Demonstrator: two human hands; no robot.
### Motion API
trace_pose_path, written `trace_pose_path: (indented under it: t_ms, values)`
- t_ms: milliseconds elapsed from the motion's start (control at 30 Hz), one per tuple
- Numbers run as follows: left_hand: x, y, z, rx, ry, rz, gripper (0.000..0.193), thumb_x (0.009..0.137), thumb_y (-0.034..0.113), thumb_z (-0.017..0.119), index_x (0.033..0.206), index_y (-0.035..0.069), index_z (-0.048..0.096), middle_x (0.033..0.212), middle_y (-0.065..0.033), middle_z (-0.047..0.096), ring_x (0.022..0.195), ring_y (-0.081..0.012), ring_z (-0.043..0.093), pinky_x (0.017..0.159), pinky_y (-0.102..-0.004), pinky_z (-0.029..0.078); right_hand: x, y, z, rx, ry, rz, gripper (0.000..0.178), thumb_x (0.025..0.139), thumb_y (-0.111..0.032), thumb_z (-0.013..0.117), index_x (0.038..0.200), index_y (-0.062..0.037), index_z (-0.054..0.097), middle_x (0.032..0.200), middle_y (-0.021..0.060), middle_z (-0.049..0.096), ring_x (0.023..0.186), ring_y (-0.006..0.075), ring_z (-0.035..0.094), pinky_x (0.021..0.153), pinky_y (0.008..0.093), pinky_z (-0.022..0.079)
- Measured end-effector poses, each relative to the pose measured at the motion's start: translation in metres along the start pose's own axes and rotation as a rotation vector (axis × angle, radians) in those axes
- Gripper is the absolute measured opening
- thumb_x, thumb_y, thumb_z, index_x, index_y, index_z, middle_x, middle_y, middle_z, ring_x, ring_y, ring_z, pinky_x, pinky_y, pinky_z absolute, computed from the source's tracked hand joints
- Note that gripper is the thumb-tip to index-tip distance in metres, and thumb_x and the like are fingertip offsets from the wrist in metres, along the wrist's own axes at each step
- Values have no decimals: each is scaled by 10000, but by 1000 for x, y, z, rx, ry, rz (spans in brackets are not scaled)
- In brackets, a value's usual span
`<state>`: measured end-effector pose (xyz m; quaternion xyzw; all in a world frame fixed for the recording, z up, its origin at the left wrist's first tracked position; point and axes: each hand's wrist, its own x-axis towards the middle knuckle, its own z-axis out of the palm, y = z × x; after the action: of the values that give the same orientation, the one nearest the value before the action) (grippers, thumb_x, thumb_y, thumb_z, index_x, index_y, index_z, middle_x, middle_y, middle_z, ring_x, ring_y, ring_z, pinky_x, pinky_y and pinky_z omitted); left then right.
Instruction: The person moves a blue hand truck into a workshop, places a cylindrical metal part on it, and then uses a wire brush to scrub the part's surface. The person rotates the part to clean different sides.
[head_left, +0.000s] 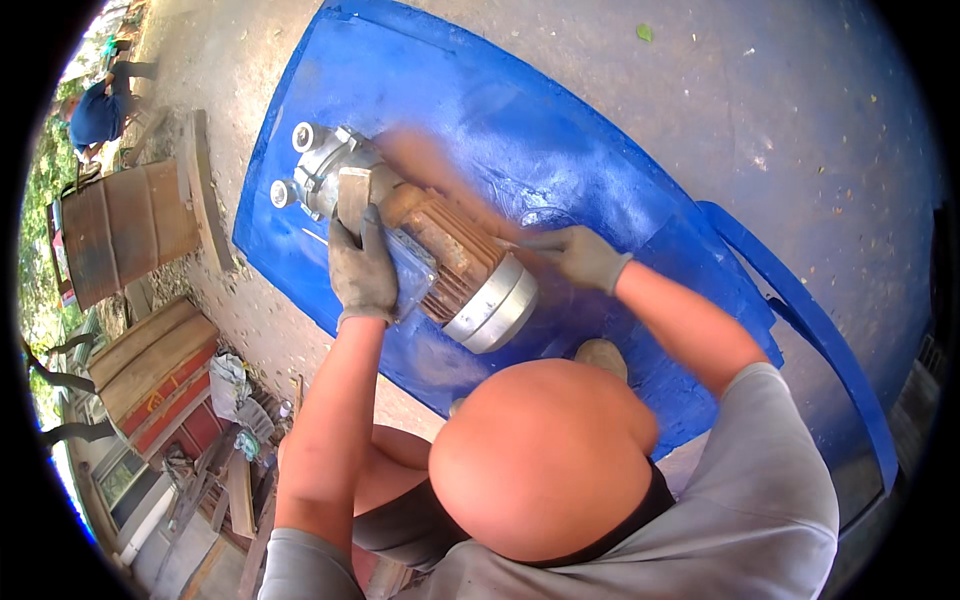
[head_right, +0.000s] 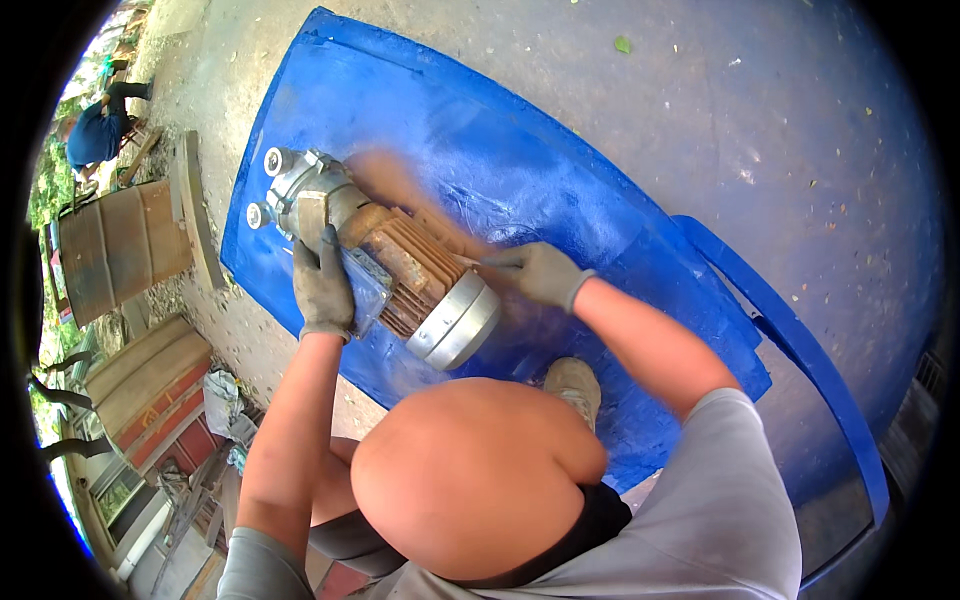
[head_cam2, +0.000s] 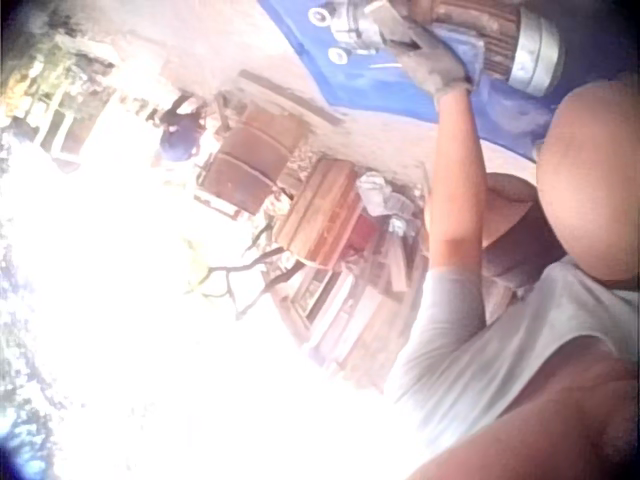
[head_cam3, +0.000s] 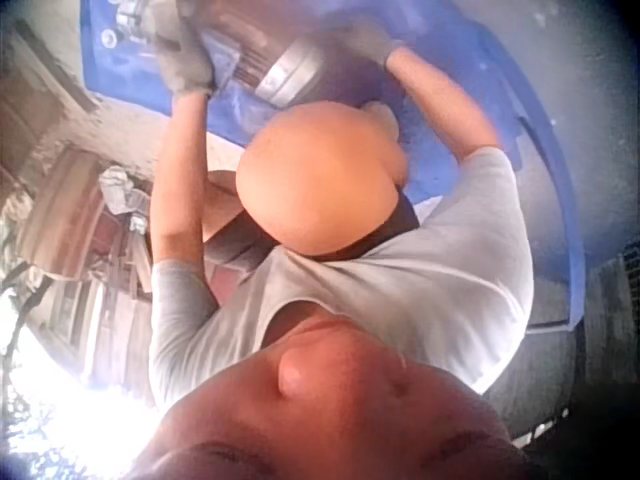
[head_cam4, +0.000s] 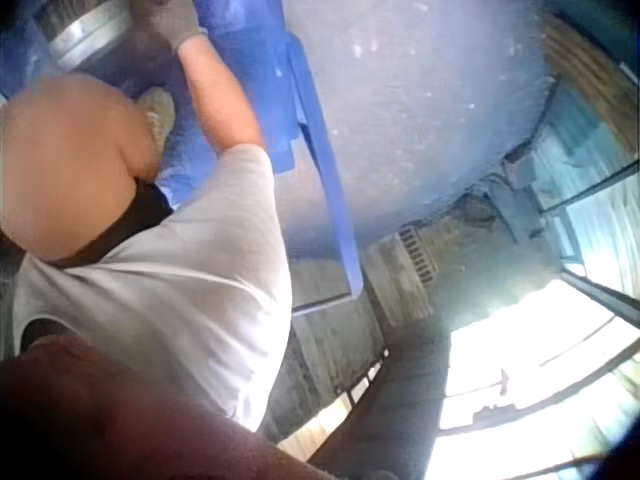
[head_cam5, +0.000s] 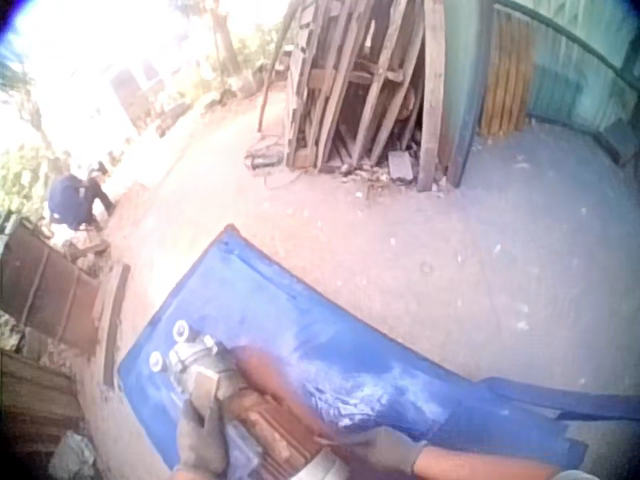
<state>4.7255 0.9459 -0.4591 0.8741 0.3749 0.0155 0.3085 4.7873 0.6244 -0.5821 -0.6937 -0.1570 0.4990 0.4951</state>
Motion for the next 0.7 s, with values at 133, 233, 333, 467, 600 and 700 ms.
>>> trace_pose_path:
  t_ms: [133, 233, 333, 467, 600, 700]
  values:
    - [2, 2, -1, 115, 1, -50, 675, 1106, 529, 600, 1484, -30, 615, 1395, -290, 706, 1289, -447, 680, 1103, -490, 512, 13, -10, 28, -138, 180, -5, 388, 1076, -312, 626, 1422, -226, 778, 1316, 183, 793, 1180, 353, 776, 1066, 416, 586]
    - [2, 6, 1, 76, 23, 8, 675, 1105, 529, 598, 1472, -37, 619, 1377, -293, 710, 1269, -445, 685, 1093, -492, 513, 55, -46, 35, -146, 279, 7, 378, 1074, -317, 618, 1405, -250, 786, 1310, 176, 791, 1181, 372, 770, 1061, 432, 589]
    - [1, 11, -4, 55, -7, -2, 678, 1104, 531, 598, 1469, -41, 619, 1365, -296, 712, 1260, -445, 687, 1085, -496, 515, 63, -42, 31, -53, 242, -76, 368, 1083, -292, 612, 1407, -252, 781, 1312, 159, 791, 1206, 372, 762, 1080, 442, 580]
    - [3, 0, -7, 112, -20, -57, 659, 1101, 523, 609, 1470, -23, 624, 1346, -294, 716, 1246, -446, 692, 1072, -496, 521, 8, -1, 35, -74, 219, -173, 358, 1102, -297, 615, 1419, -243, 773, 1335, 150, 789, 1229, 358, 760, 1088, 430, 576]
    - [2, 3, -2, 73, 27, 17, 635, 1097, 524, 614, 1461, 4, 635, 1330, -291, 719, 1219, -452, 698, 1055, -501, 525, 41, -25, 43, -155, 260, -102, 360, 1118, -329, 616, 1435, -240, 762, 1343, 158, 784, 1221, 357, 765, 1082, 417, 582]
    - [2, 20, 3, 102, -66, -51, 643, 1094, 529, 614, 1445, -9, 633, 1305, -294, 722, 1206, -461, 697, 1047, -516, 524, 72, -26, 25, -46, 235, -66, 365, 1116, -322, 605, 1435, -242, 762, 1328, 172, 780, 1206, 378, 761, 1070, 422, 588]
